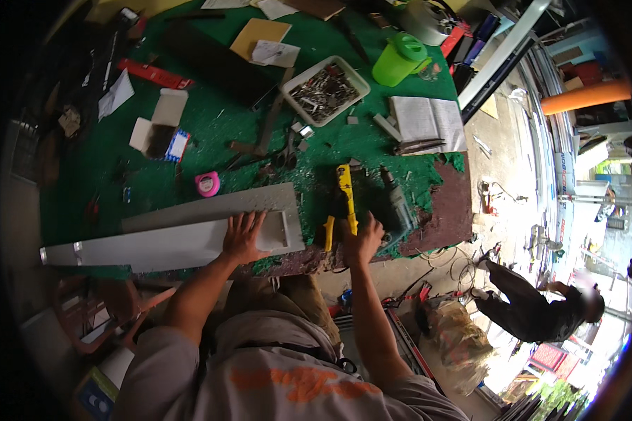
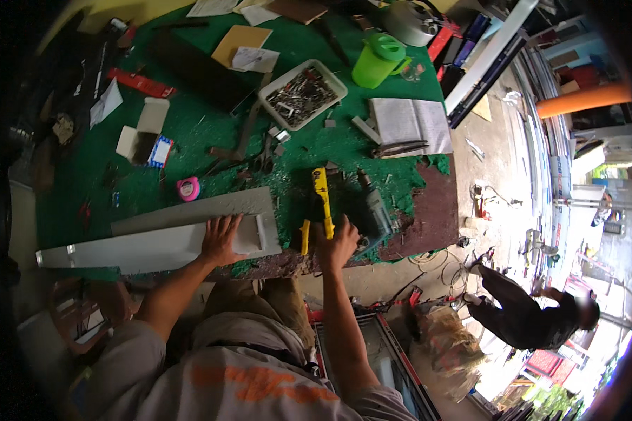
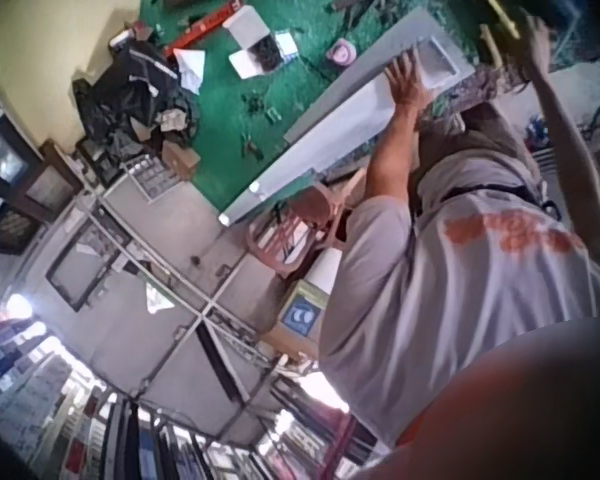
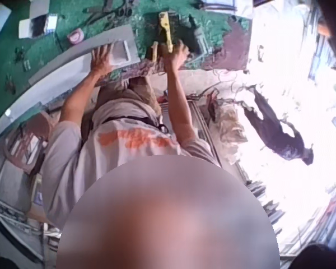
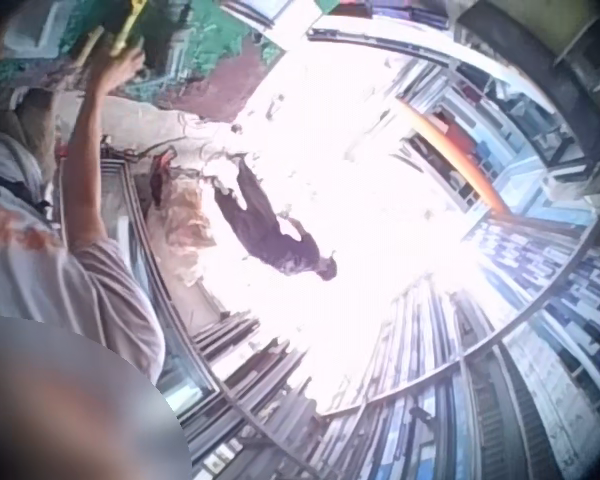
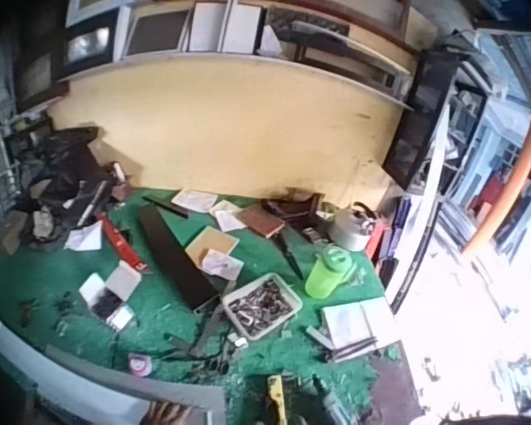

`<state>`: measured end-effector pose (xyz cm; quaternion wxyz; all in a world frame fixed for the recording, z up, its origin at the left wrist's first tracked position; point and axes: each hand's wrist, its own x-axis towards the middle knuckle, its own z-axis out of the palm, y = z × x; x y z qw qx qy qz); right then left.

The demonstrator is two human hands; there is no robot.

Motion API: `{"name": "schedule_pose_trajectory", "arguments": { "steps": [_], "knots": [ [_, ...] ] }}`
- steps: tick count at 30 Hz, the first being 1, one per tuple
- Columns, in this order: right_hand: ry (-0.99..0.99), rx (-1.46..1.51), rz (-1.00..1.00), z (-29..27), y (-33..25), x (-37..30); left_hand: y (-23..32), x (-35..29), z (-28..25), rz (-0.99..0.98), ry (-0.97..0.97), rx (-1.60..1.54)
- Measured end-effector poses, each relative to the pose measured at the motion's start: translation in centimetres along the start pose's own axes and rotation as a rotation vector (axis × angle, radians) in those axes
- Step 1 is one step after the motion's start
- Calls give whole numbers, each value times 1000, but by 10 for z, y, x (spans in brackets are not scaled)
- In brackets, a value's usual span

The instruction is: The person assembles a long white metal frame on a green workbench. They use a power drill to drive screws into the frame and a hammer to tap components into place, repeatedly adjusting and securing the frame sections.

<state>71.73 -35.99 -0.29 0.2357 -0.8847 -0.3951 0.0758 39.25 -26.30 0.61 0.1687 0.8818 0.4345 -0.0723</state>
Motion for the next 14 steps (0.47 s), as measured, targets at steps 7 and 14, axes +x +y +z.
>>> {"name": "schedule_pose_trajectory", "arguments": {
  "steps": [7,14],
  "knots": [
    [-389,-196,329,23,-64,23,-5,0,1,19,6,-45],
    [-791,162,210,-12,-36,0,-12,-7,10,76,121,-106]
  ]
}}
